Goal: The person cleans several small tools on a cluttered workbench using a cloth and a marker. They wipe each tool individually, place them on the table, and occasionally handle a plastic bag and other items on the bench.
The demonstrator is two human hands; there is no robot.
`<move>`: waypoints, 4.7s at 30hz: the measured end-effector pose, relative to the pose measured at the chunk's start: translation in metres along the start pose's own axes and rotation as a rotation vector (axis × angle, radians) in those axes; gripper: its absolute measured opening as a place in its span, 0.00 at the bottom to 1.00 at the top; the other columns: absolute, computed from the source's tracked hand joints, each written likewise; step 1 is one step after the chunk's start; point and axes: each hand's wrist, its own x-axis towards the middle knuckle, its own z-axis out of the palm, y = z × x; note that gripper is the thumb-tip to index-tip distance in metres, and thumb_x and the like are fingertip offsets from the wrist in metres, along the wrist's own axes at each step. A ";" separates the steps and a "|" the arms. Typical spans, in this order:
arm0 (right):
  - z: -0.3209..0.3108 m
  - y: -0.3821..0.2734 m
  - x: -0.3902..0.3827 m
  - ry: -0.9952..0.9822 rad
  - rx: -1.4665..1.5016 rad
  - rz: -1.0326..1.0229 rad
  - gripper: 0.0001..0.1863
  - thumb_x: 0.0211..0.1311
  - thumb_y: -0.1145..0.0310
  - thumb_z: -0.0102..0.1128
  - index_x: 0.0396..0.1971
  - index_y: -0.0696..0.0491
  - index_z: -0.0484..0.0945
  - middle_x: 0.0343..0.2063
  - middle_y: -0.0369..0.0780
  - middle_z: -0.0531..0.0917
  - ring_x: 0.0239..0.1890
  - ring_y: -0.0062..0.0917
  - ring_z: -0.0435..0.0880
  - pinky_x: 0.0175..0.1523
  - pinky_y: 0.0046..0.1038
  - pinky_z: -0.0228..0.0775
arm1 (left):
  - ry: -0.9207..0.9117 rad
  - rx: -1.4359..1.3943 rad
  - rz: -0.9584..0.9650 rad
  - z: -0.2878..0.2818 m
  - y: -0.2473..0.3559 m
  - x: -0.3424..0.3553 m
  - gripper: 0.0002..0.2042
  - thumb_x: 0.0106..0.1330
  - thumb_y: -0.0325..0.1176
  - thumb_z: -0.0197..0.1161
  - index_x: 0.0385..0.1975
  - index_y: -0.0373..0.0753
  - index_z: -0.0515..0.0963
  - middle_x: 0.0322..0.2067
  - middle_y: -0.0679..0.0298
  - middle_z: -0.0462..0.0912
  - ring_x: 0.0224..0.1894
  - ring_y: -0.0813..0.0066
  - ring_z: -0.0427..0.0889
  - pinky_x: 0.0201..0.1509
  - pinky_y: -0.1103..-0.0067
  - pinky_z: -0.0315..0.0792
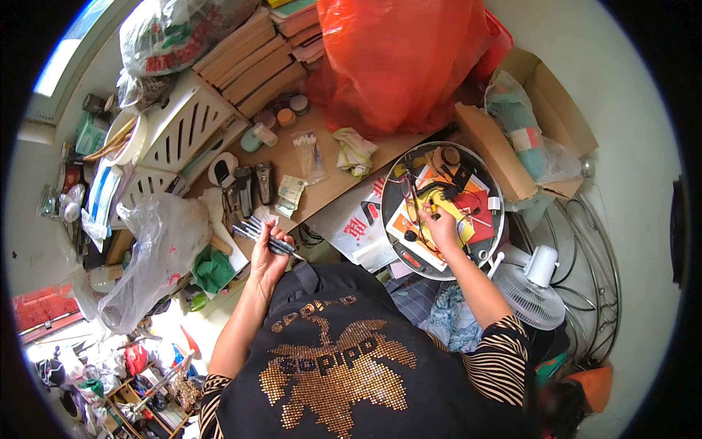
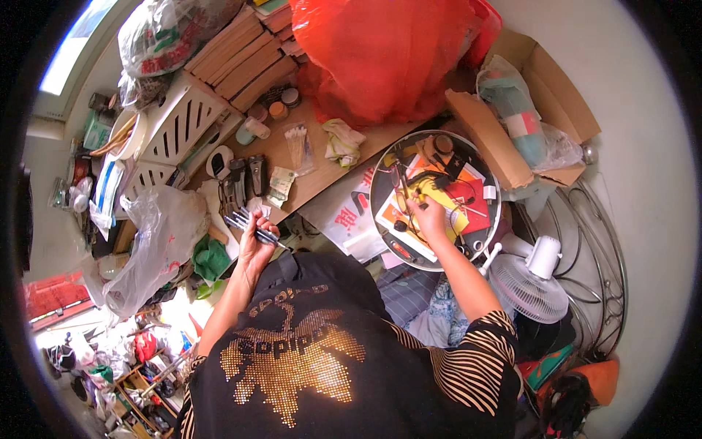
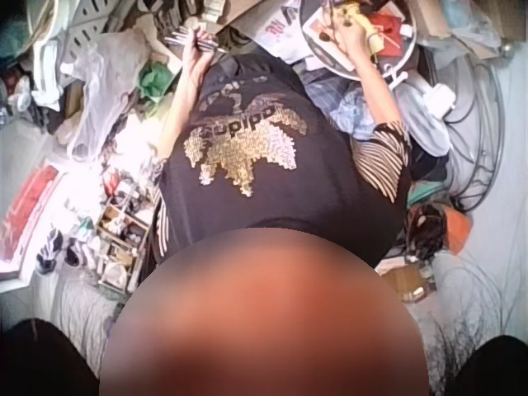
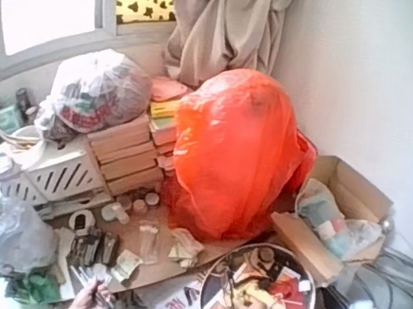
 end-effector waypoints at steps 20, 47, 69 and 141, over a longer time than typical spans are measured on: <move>0.077 -0.080 0.006 -0.697 1.701 0.667 0.15 0.62 0.55 0.59 0.27 0.50 0.71 0.22 0.31 0.69 0.25 0.18 0.67 0.36 0.22 0.66 | -0.003 -0.080 0.158 -0.020 0.016 -0.027 0.12 0.68 0.42 0.55 0.38 0.40 0.72 0.23 0.70 0.69 0.28 0.78 0.69 0.39 0.77 0.71; 0.199 -0.111 -0.040 -1.203 0.422 0.446 0.15 0.66 0.56 0.54 0.25 0.49 0.68 0.09 0.28 0.56 0.08 0.14 0.53 0.13 0.20 0.45 | 0.192 -0.204 0.733 -0.114 0.095 -0.138 0.14 0.66 0.46 0.58 0.25 0.47 0.65 0.17 0.75 0.60 0.20 0.82 0.61 0.28 0.80 0.61; 0.240 -0.205 -0.233 -0.435 -0.608 -0.168 0.10 0.57 0.67 0.64 0.26 0.60 0.78 0.18 0.32 0.74 0.25 0.14 0.69 0.32 0.20 0.63 | -0.013 0.469 0.488 -0.241 0.301 -0.279 0.08 0.62 0.33 0.64 0.35 0.36 0.77 0.18 0.68 0.71 0.17 0.81 0.68 0.22 0.83 0.63; 0.364 -0.359 -0.240 -0.227 0.068 -0.659 0.06 0.53 0.75 0.66 0.29 0.57 0.76 0.15 0.33 0.69 0.18 0.14 0.63 0.25 0.18 0.60 | -0.799 0.056 0.941 -0.094 0.475 -0.264 0.10 0.63 0.43 0.60 0.35 0.45 0.71 0.28 0.74 0.75 0.23 0.83 0.63 0.25 0.84 0.59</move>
